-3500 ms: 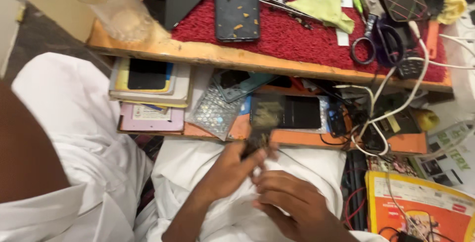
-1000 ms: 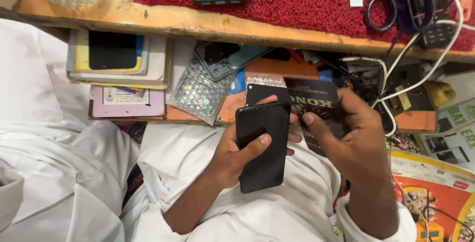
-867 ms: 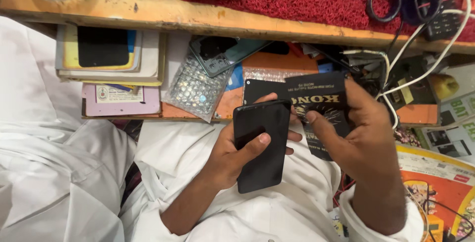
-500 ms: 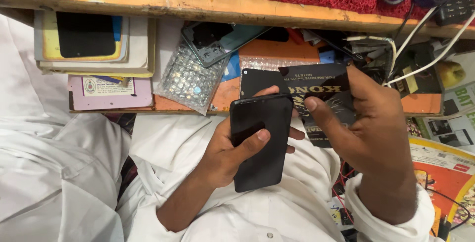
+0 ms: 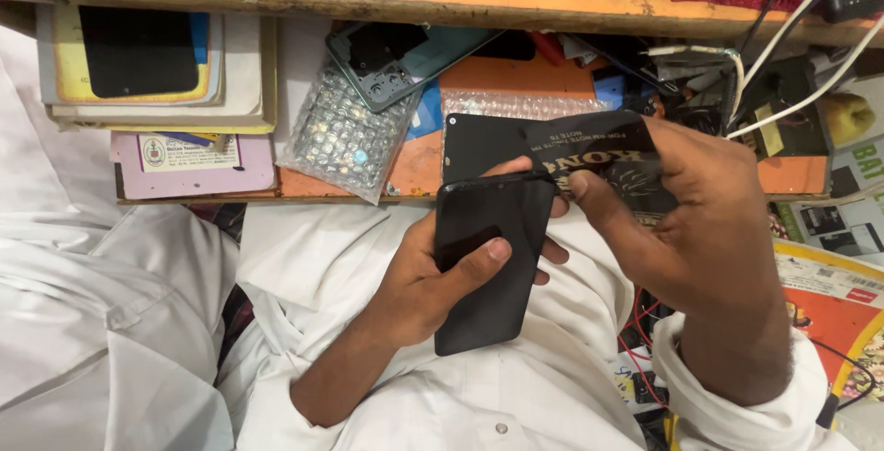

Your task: The person holds a smartphone screen assembly and uses a metal spudger to pry at the bottom edge. They then place the screen down, pick up a phone chassis, and handle a small black component before setting it aside.

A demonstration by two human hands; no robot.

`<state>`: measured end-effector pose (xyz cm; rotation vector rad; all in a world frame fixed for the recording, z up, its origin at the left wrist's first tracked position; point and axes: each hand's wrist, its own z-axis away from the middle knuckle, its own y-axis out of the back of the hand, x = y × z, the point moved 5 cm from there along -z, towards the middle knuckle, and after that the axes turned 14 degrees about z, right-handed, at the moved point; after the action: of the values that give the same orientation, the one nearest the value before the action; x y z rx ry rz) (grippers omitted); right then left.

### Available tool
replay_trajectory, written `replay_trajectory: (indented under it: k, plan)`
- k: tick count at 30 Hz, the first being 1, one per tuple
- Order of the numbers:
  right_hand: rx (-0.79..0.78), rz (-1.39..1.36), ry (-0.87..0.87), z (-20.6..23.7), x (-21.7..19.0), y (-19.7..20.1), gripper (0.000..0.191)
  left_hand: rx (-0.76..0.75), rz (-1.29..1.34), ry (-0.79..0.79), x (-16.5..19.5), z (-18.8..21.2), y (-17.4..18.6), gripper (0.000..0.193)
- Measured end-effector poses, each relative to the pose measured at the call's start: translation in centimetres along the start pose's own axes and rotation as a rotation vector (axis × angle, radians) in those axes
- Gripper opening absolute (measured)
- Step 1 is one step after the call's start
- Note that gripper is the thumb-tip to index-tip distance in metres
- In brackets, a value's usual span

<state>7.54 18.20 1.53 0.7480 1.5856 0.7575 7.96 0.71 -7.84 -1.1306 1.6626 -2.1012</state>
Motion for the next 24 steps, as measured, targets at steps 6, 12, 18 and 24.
replay_trajectory:
  k: [6, 12, 18, 24]
  plan:
    - [-0.063, -0.071, 0.028, 0.1, 1.3, -0.3, 0.007, 0.038, -0.031, 0.027, -0.7, 0.0, 0.6, 0.064]
    - [-0.253, -0.277, -0.162, 0.4, 4.6, -1.6, 0.009, 0.009, 0.01, 0.047, -1.9, -0.6, 1.6, 0.065]
    - [-0.304, -0.423, -0.262, 1.6, 7.4, -2.9, 0.011, -0.046, 0.1, 0.117, -3.2, -0.5, 2.3, 0.065]
    - [-0.332, -0.566, -0.318, 2.6, 8.3, -4.8, 0.009, 0.017, 0.127, 0.14, -4.3, 0.1, 3.1, 0.065]
